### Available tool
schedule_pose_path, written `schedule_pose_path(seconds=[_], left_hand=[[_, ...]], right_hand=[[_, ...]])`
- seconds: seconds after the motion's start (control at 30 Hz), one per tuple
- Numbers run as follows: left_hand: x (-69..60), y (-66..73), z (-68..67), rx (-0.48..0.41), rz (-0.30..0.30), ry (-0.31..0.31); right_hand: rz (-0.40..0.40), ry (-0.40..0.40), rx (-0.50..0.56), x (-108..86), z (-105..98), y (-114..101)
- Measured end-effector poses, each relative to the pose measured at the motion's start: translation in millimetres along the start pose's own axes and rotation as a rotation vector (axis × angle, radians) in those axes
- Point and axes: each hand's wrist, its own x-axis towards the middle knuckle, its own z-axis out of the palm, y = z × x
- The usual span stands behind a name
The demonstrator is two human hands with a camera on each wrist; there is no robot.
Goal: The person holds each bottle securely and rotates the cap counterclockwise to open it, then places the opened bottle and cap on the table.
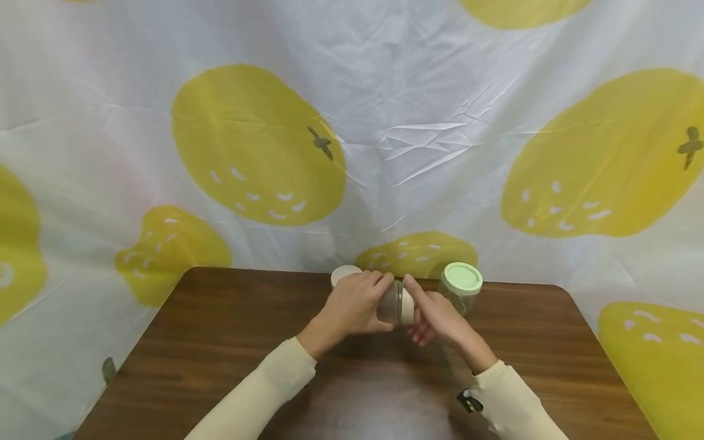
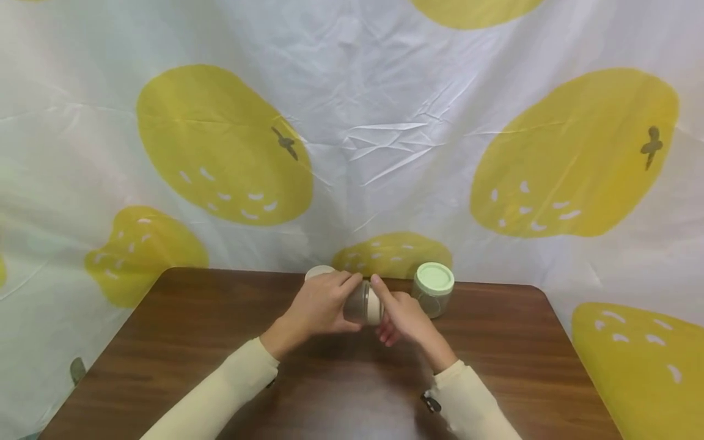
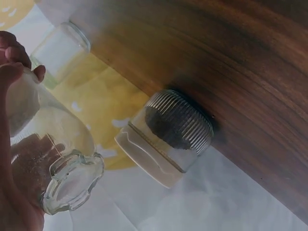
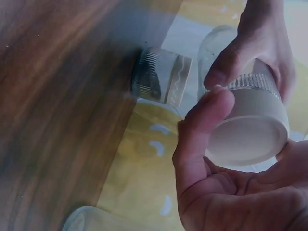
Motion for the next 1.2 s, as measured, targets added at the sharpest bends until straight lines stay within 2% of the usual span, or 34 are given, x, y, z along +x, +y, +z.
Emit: schedule_pose_path(seconds=[0.2,0.53,0.73,0.97,1.07,1.2], left_hand=[[-1.5,-0.3,0.2,-0.005,-0.025,-0.025],[-3.1,-3.7,-5.4,-0.018,-0.035,-0.046],[-4.6,-2.5,-3.6,-0.029,-0.042,-0.046],[-4.7,0.3,-2.6,-0.038,-0.046,-0.04],[-5.0,0.7,-2.1,-0.038,-0.051,-0.041],[-6.2,1.2,-2.1,-0.035,-0.055,-0.043]], right_hand=[[-0.068,-0.04,0.081,0.3,-1,2],[-0.226,-0.113,0.027,2.5,-10,6],[-0.31,-0.171,0.06,2.9,-17,13],[-0.431,-0.15,-0.06,-0.4,-25,18],[-0.417,-0.16,-0.05,-2.0,-24,17],[-0.302,-0.15,-0.001,-6.1,-18,12]])
